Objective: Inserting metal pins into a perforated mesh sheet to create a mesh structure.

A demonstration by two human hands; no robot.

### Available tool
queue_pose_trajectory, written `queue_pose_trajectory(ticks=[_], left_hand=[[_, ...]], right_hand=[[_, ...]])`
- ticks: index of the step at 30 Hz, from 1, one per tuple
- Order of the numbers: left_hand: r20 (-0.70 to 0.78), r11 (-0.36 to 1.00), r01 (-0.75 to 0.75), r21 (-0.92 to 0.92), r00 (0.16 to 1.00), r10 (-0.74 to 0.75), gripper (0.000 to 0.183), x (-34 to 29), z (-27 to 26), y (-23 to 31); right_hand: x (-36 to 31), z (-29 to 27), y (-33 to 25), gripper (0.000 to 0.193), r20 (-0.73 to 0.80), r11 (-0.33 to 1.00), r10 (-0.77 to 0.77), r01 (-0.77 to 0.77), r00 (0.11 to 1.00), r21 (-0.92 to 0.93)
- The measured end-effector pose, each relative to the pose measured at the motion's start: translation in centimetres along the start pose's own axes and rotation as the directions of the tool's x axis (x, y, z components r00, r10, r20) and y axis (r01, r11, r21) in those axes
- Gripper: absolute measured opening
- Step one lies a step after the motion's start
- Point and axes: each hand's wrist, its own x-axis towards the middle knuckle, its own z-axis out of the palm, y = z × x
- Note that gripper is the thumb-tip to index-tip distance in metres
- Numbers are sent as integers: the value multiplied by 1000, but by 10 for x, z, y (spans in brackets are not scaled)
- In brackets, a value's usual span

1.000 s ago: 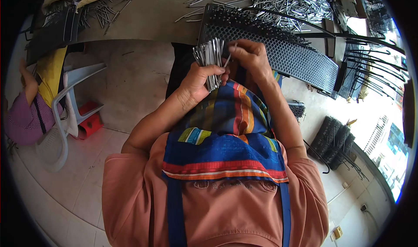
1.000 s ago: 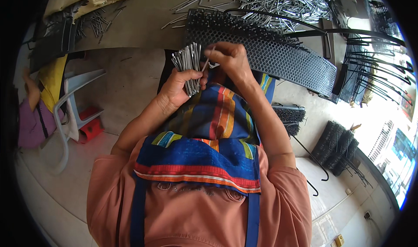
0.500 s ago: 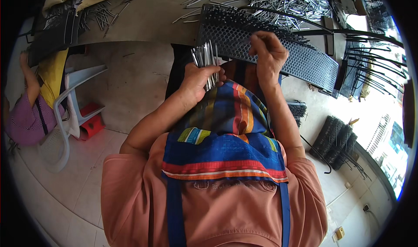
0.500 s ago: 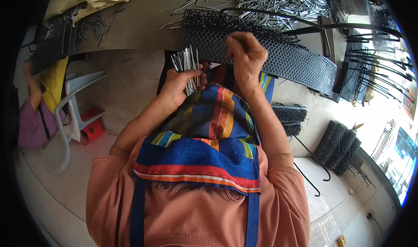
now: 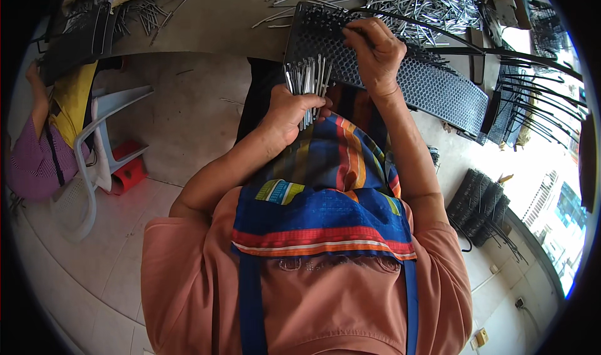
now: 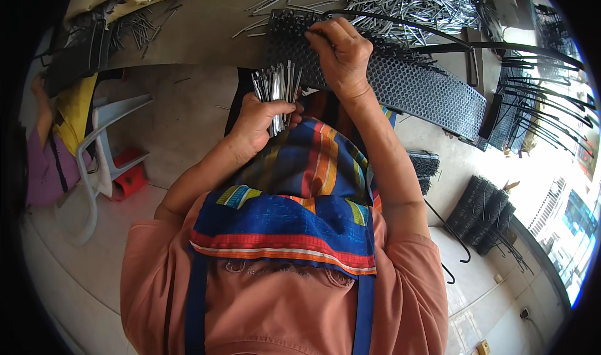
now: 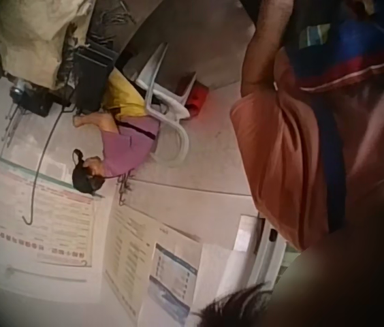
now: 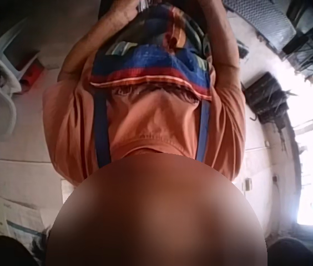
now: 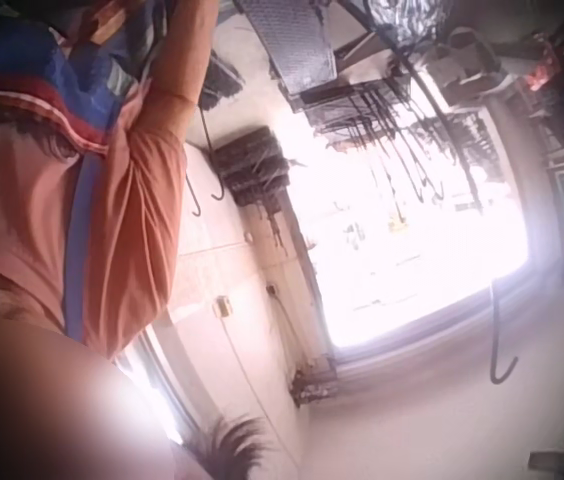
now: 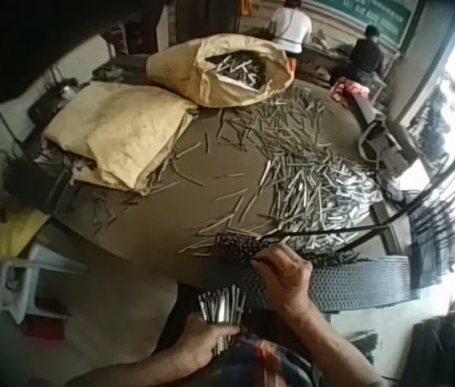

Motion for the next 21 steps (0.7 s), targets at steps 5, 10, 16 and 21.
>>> queue_pose_trajectory(ticks=[5, 10, 16, 21], left_hand=[[-19, 998, 57, -38, 998, -58, 11, 4, -2, -2], [2, 994, 75, -80, 997, -75, 13, 6, -2, -2], [18, 983, 106, -153, 994, -104, 15, 6, -1, -3], [17, 975, 122, -188, 992, -121, 15, 7, -1, -7]], right_hand=[[-1, 5, 7, 12, 77, 998, 12, -7, 997, -69], [-8, 9, 11, 17, -25, 999, -1, 0, 1000, -39], [-4, 8, 1, 17, -20, 960, -41, 34, 999, -278], [-15, 5, 6, 17, -93, 977, 25, -44, 995, -208]])
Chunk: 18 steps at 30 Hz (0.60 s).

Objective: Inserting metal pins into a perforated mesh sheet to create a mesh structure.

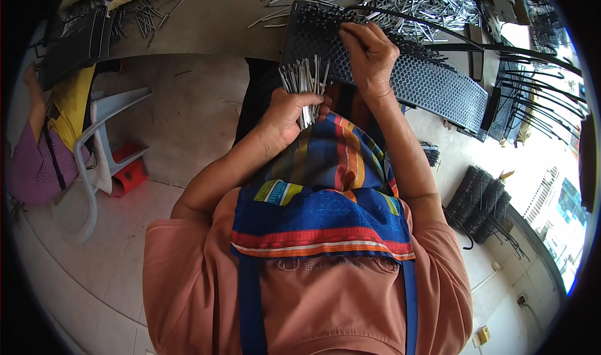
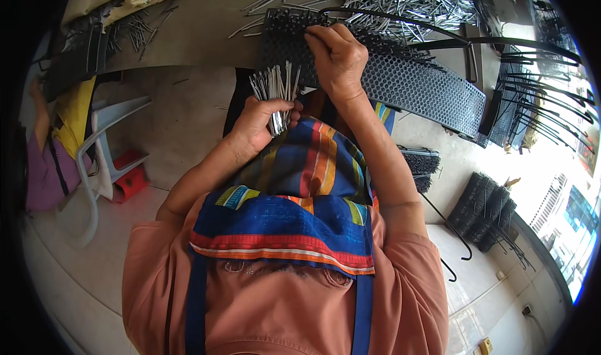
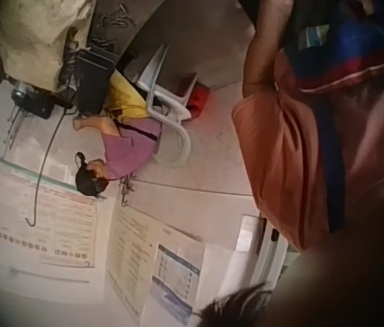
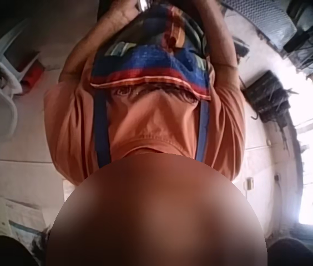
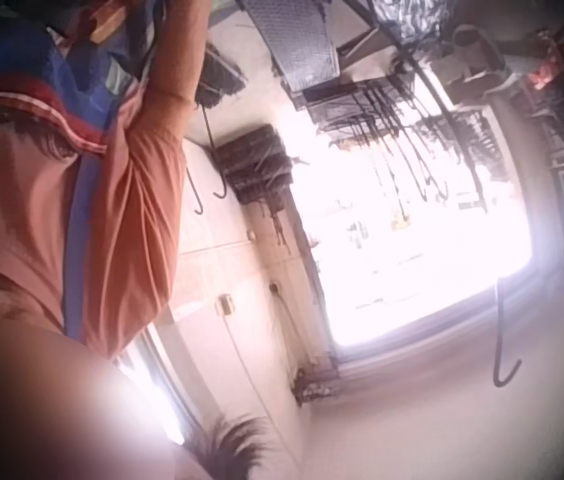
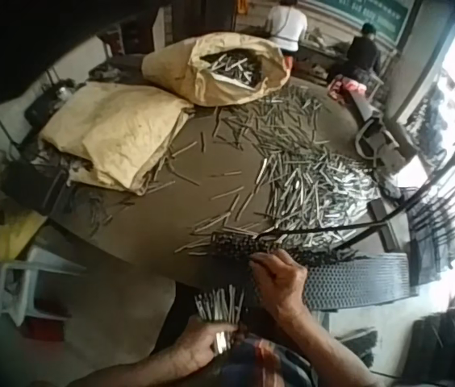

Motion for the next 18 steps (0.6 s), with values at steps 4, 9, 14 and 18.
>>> queue_pose_trajectory(ticks=[4, 9, 14, 18], left_hand=[[22, 1000, -25, -4, 999, 25, 16, 2, 0, -1], [16, 999, -38, -7, 999, 38, 16, 3, 0, -1], [40, 1000, -18, 10, 999, 18, 23, 3, -2, 0], [33, 1000, -10, 11, 999, 9, 22, 3, -5, 0]], right_hand=[[2, 8, 2, 14, 3, 1000, -17, 17, 1000, 15], [11, 15, 1, 14, 40, 999, -45, 46, 998, -23], [12, 16, 3, 15, 24, 994, -91, 89, 996, 56], [-3, 12, 4, 16, 64, 987, 111, -118, 992, 109]])
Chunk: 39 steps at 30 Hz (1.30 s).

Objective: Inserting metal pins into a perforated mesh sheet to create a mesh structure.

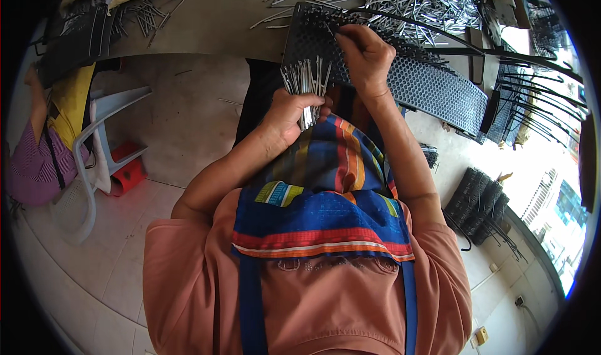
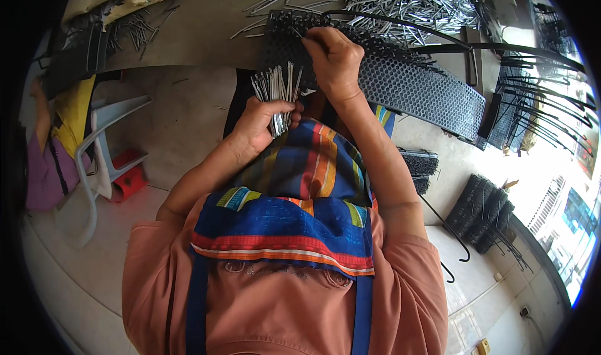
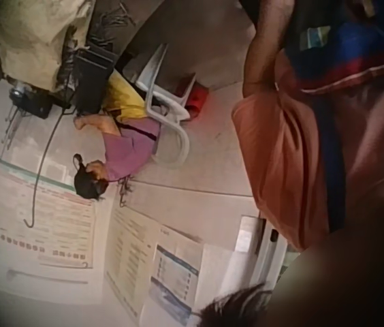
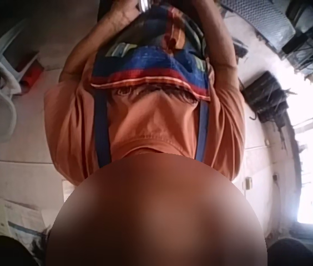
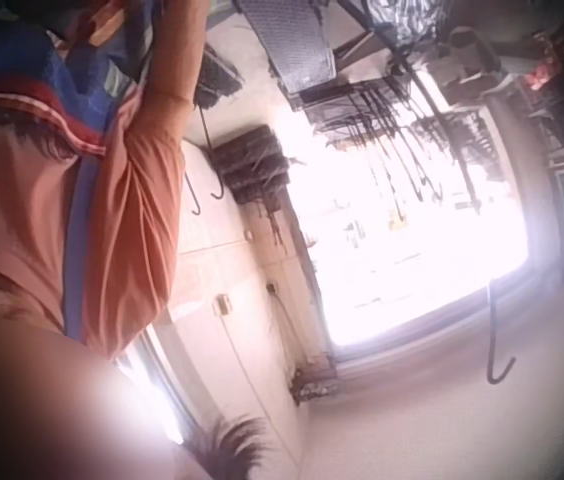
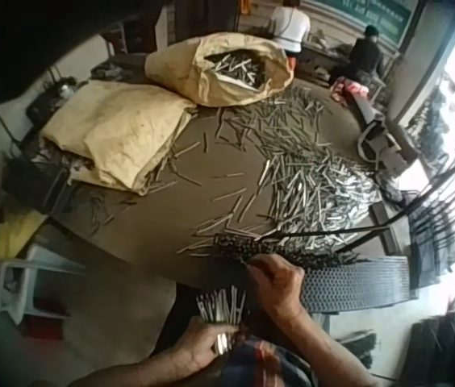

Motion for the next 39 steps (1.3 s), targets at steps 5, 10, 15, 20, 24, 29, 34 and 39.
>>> queue_pose_trajectory(ticks=[5, 10, 15, 20, 24, 29, 34, 39], left_hand=[[13, 1000, 5, -3, 1000, -5, 22, 2, -4, 0], [10, 999, -30, -24, 999, 30, 15, 0, -4, 3], [28, 997, -82, 3, 996, 82, 16, -7, -5, 6], [45, 995, -94, -19, 995, 94, 21, -6, -6, 8], [81, 992, -126, -18, 989, 127, 19, -5, -3, 12], [87, 971, -239, 0, 967, 238, 21, -5, -2, 32], [69, 966, -258, 2, 964, 258, 20, 10, 1, 39], [83, 971, -235, 48, 969, 231, 24, 17, -1, 40]], right_hand=[[6, 5, -1, 14, 53, 992, -126, 127, 991, -25], [8, -1, -7, 14, 63, 973, -115, 125, 991, -195], [1, -9, -15, 12, 82, 920, -140, 160, 987, -357], [-9, -2, -3, 14, 46, 927, -119, 127, 992, -352], [-16, -2, 0, 13, 99, 894, -91, 125, 991, -430], [-82, -37, -21, 19, 387, 938, -171, 270, 906, -218], [-122, -60, 5, 65, 439, 861, -107, 304, 892, -409], [-141, -47, 24, 86, 388, 792, -30, 259, 921, -553]])
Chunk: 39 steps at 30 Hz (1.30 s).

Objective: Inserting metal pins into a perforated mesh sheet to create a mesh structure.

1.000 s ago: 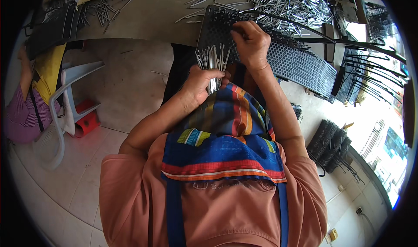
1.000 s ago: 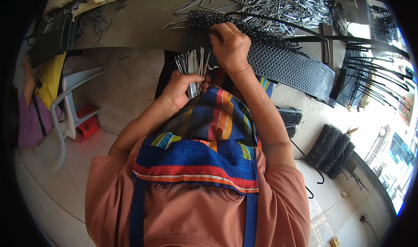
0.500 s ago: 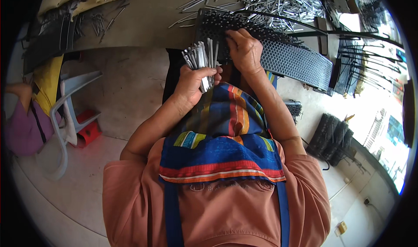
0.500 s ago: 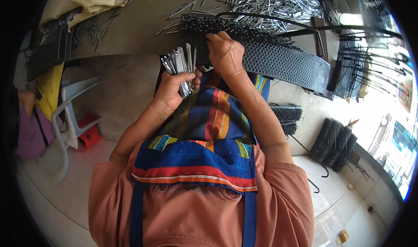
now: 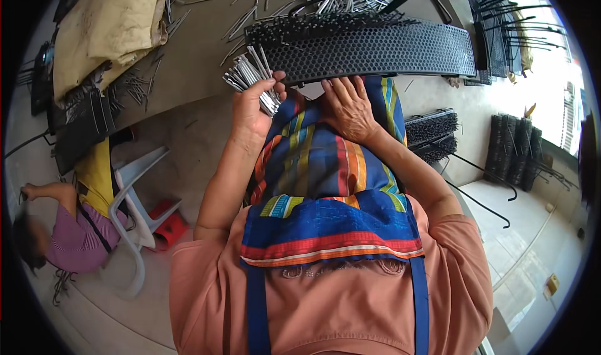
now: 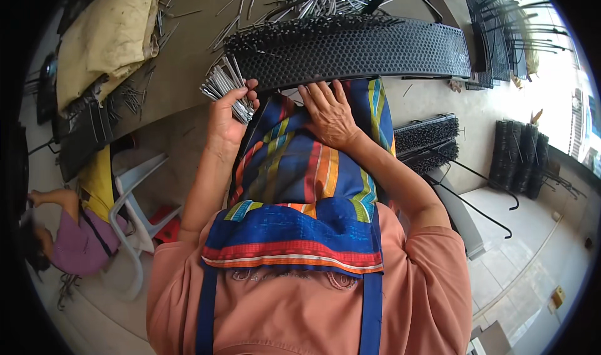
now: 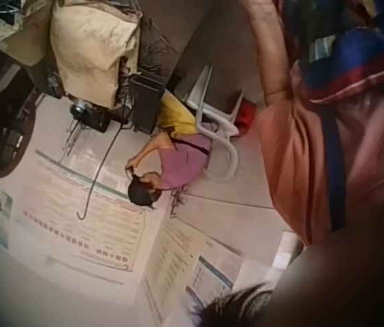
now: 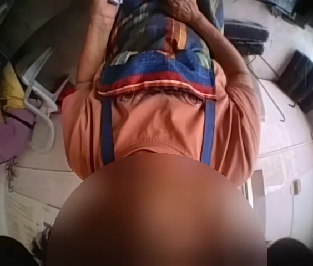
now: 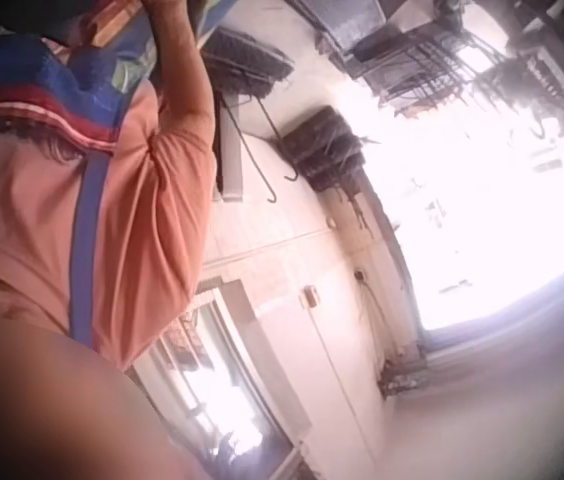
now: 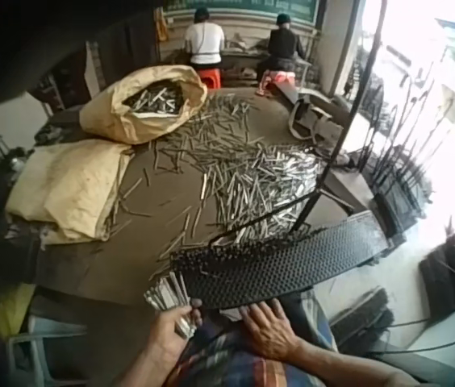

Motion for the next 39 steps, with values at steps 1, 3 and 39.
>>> queue_pose_trajectory(ticks=[1, 3, 39], left_hand=[[8, 1000, -1, 10, 1000, 1, 24, 2, -3, 0], [-35, 999, 49, 2, 998, -49, 24, 3, -3, 3], [22, 934, -264, 240, 964, 267, 43, 10, 58, -11]], right_hand=[[1, 4, 0, 86, -11, 1000, 7, -7, 1000, 0], [10, 9, -3, 88, 20, 999, 49, -49, 999, -6], [67, 37, -14, 68, -70, 983, 103, -91, 992, 159]])
